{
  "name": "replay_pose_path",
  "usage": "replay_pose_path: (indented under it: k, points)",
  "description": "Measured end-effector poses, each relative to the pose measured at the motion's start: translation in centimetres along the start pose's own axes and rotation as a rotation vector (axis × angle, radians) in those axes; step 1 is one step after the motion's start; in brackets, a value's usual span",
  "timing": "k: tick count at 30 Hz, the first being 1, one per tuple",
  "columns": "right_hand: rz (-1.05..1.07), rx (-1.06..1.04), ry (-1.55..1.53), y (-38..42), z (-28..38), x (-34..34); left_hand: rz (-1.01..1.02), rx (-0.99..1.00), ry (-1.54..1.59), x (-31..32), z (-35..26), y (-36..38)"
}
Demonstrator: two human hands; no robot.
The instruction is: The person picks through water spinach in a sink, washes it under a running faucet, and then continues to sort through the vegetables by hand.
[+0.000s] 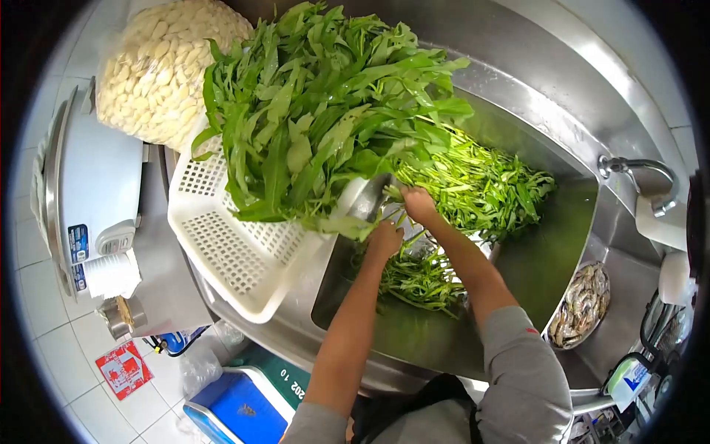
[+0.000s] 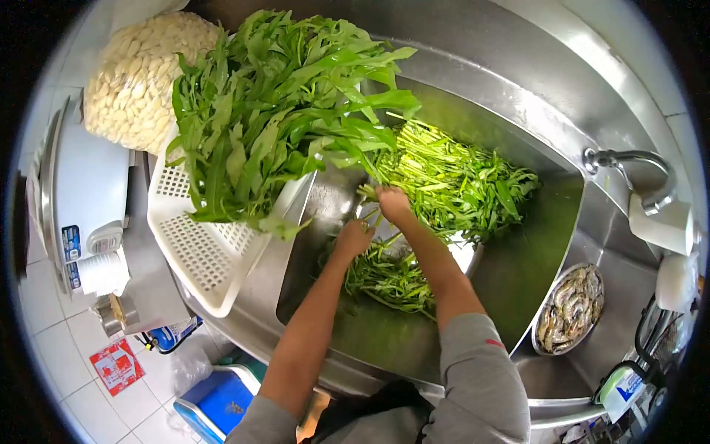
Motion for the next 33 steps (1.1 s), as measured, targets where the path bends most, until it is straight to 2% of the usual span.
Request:
replay_pose_path:
  k: [2, 3, 4, 5, 6, 7, 8, 10, 11, 15, 18, 22, 23, 25, 27, 29, 30, 31, 32, 33]
  points:
    - [0.172, 0.177, -0.460, 0.5, -2.3, -3.8, 0.030, 0.078, 0.088, -0.9, -1.6, 0.7]
    - [0.042, 0.066, -0.581, 1.3, -4.3, -6.2, 0.056, 0.074, 0.154, -1.4, -2.7, 1.3]
    - [0.121, 0.189, -0.625, 3.3, -5.2, -12.8, 0.054, 0.093, 0.166, -2.0, -4.0, 2.0]
    - [-0.017, 0.188, -1.128, 1.7, -9.2, -7.0, 0.068, 0.150, 0.223, -2.8, -5.3, 3.1]
    - [0.077, 0.299, -0.975, 5.0, -9.4, -15.9, 0.080, 0.212, 0.277, -3.2, -6.7, 3.9]
    - [0.004, 0.146, -1.125, 5.1, -11.8, -16.4, -0.039, 0.410, 0.318, -2.5, -6.8, 3.0]
    - [-0.066, 0.148, -1.252, 7.0, -12.1, -20.9, -0.021, 0.383, 0.408, -3.6, -9.4, 4.7]
    - [-0.066, 0.110, -1.284, 8.8, -13.7, -25.6, -0.066, 0.526, 0.463, -4.1, -12.7, 5.1]
    - [-0.068, 0.107, -1.249, 9.4, -14.2, -27.5, -0.060, 0.675, 0.519, -4.2, -14.7, 5.7]
    - [-0.115, 0.129, -1.175, 13.1, -13.3, -33.9, -0.063, 0.711, 0.326, -6.0, -22.3, 11.4]
    - [-0.175, 0.157, -1.166, 15.3, -12.9, -36.3, -0.030, 0.724, 0.254, -6.6, -24.9, 13.3]
    - [-0.167, 0.148, -1.124, 17.8, -13.3, -37.3, 0.181, 0.812, 0.365, -7.6, -26.0, 15.7]
    - [-0.191, 0.104, -1.121, 18.1, -13.2, -37.5, 0.195, 0.805, 0.246, -8.2, -26.0, 16.3]
    - [-0.213, 0.046, -1.095, 18.7, -13.2, -37.8, 0.254, 0.781, 0.233, -8.4, -25.7, 16.1]
    - [-0.196, 0.105, -1.072, 19.6, -13.4, -38.0, 0.383, 0.742, 0.288, -8.6, -25.3, 16.5]
    - [-0.167, 0.184, -1.066, 20.5, -13.2, -38.3, 0.370, 0.770, 0.281, -9.2, -24.8, 17.0]
    - [-0.223, 0.171, -1.127, 20.4, -13.3, -37.9, 0.350, 0.792, 0.282, -9.5, -24.4, 17.4]
    - [-0.201, 0.224, -1.157, 20.8, -13.9, -37.6, 0.260, 0.750, 0.207, -10.0, -23.8, 17.6]
    - [-0.178, 0.273, -1.185, 21.0, -14.4, -37.2, 0.266, 0.749, 0.205, -10.4, -23.5, 18.0]
    - [-0.262, 0.295, -1.254, 21.2, -14.3, -36.8, 0.190, 0.717, 0.155, -11.0, -23.1, 18.2]
Point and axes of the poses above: each hand's wrist, its own y-axis away from the middle knuckle, its own x-axis out of the palm, z = x × y, the point moved 3 cm from there along -y, towards the middle knuckle, and after that the axes turned 12 degrees about y, right-handed, at the moved point
